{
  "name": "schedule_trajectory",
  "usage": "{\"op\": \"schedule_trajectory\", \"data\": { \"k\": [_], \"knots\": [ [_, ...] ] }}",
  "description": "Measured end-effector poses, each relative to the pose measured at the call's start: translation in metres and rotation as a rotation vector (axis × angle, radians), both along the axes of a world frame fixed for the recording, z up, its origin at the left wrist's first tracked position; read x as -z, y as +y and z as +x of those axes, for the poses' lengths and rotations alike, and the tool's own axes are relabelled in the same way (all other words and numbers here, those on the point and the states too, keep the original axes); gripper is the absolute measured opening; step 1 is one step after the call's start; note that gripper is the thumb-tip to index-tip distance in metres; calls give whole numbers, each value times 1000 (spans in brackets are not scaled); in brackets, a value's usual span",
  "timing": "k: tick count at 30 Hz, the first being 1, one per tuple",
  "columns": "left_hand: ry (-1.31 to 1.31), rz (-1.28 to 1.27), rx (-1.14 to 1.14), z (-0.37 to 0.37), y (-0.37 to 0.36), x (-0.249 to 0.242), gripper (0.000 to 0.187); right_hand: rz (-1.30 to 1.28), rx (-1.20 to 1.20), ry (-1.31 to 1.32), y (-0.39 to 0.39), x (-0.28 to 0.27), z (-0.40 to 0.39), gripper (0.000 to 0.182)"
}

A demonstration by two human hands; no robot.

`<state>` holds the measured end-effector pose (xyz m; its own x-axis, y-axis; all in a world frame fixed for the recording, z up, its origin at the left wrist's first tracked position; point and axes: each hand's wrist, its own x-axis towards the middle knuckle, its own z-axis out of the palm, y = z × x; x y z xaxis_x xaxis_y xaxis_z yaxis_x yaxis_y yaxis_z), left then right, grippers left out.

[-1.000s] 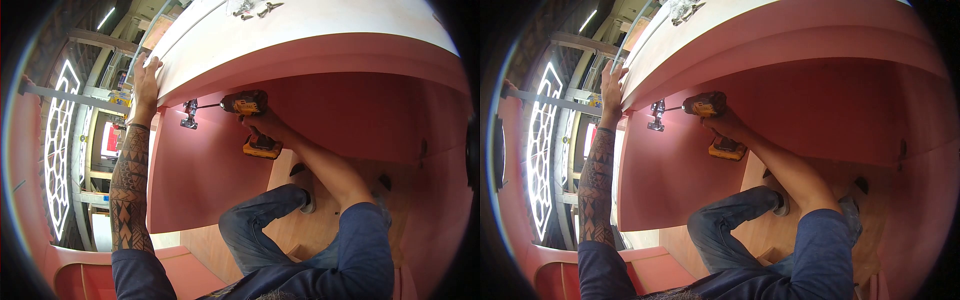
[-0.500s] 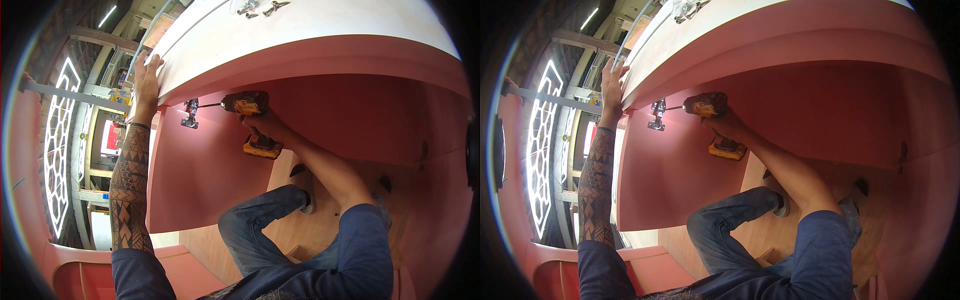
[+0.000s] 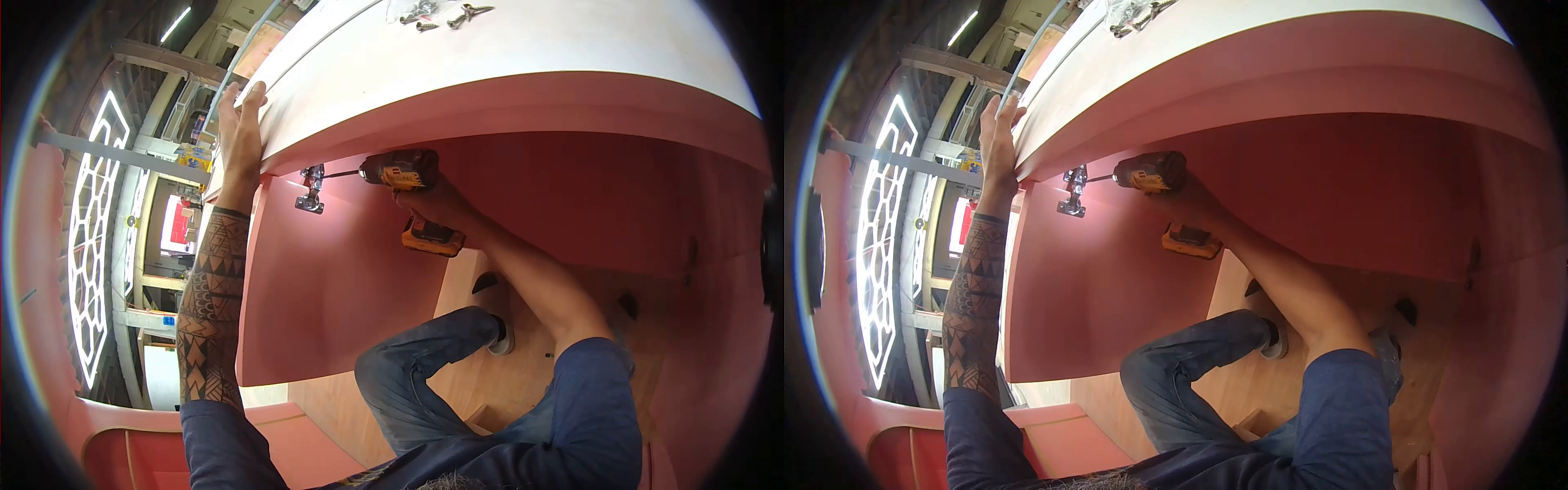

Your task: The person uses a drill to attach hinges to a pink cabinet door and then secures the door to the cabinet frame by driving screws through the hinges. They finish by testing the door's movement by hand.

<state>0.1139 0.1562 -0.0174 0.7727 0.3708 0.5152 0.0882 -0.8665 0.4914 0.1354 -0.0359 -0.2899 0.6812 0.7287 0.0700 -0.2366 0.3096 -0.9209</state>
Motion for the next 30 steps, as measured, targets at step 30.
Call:
{"op": "schedule_trajectory", "data": {
  "k": [30],
  "knots": [
    [-1, 53, -32, -2, 13, 3, 86, 69, -20, 89, 4, 0, -15, 14]
  ]
}}
